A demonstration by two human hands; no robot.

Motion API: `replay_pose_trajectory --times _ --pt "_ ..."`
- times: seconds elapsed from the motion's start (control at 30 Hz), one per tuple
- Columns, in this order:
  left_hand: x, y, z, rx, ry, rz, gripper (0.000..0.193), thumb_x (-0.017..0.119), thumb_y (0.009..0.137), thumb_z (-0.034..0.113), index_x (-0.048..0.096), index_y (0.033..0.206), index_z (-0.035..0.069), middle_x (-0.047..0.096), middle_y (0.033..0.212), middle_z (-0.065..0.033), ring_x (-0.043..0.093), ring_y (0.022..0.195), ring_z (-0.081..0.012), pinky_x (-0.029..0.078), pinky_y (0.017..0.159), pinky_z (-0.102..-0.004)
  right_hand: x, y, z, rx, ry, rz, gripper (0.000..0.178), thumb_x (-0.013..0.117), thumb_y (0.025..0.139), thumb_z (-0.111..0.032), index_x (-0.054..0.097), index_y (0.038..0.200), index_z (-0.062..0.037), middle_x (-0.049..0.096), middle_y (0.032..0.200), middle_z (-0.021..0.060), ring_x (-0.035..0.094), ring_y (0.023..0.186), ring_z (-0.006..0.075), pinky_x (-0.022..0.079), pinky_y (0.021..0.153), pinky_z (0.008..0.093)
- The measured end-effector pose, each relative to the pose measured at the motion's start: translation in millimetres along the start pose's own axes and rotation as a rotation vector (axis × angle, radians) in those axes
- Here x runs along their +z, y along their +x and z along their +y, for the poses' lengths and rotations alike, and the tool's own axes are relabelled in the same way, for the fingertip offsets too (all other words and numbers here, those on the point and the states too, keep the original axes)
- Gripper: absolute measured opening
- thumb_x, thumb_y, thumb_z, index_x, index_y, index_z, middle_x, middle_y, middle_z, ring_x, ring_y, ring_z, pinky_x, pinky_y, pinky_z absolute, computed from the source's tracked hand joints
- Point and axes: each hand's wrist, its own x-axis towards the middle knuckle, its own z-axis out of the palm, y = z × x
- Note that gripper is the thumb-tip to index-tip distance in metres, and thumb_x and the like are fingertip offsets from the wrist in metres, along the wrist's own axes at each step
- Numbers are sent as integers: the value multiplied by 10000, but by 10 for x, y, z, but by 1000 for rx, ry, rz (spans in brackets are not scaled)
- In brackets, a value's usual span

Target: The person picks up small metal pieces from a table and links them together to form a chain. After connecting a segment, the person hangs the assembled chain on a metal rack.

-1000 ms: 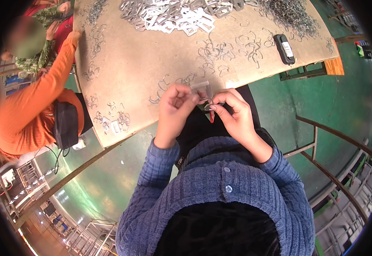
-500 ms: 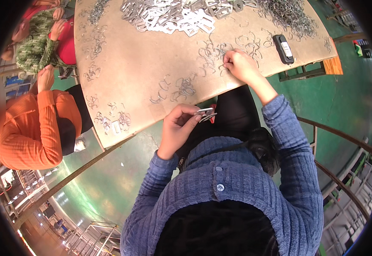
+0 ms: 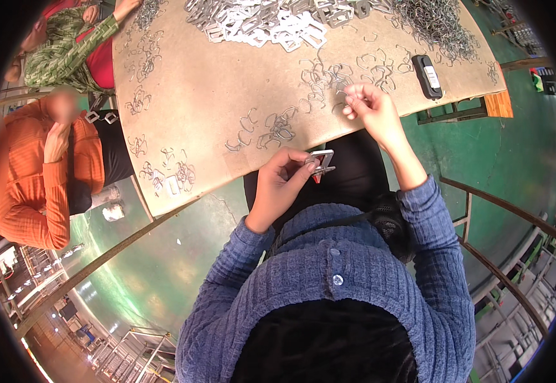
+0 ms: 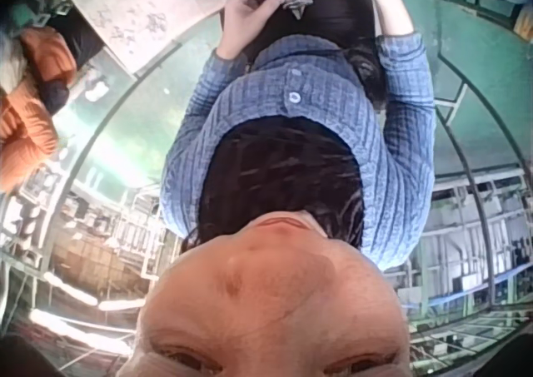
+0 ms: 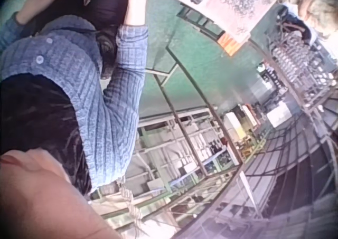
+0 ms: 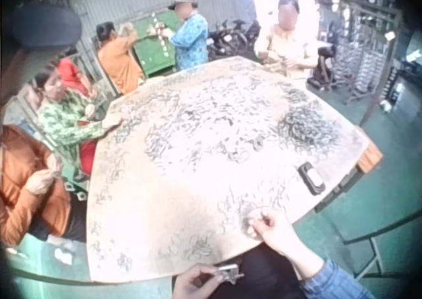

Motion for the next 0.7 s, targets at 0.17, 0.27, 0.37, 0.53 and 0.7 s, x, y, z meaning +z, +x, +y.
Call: replay_pose_trajectory --times 0.17,0.27,0.37,0.53,0.7 --pt "34 41 5 7 25 34 95 583 855 -22 538 939 -14 627 895 -88 609 829 -139 491 753 -268 95 -504 -367 69 298 -159 81 585 857 -17 604 929 17 640 841 52 603 722 106 477 657 224" --pt "84 60 21 18 17 34 88 570 863 -29 527 939 -21 611 834 -81 595 726 -123 486 643 -240 209 -674 -349 -67 282 -221 45 669 787 -1 633 812 -9 603 936 47 562 782 76 446 687 200" --pt "98 61 28 14 13 19 97 577 859 -30 529 943 -20 608 843 -74 592 726 -115 485 642 -231 275 -722 -356 -10 268 -175 45 671 784 2 629 802 -1 560 1007 48 559 776 81 453 703 211" --pt "108 60 30 18 40 8 115 583 852 -36 534 954 -14 605 850 -64 590 734 -105 485 648 -226 271 -736 -362 148 445 -195 29 640 815 -19 628 823 6 554 1056 56 547 854 94 422 784 226" --pt "86 59 16 0 63 12 105 597 846 -28 554 939 -12 608 837 -45 588 737 -88 481 658 -216 336 -777 -341 133 448 -158 49 609 827 18 578 865 12 550 1003 56 551 867 102 434 765 230"
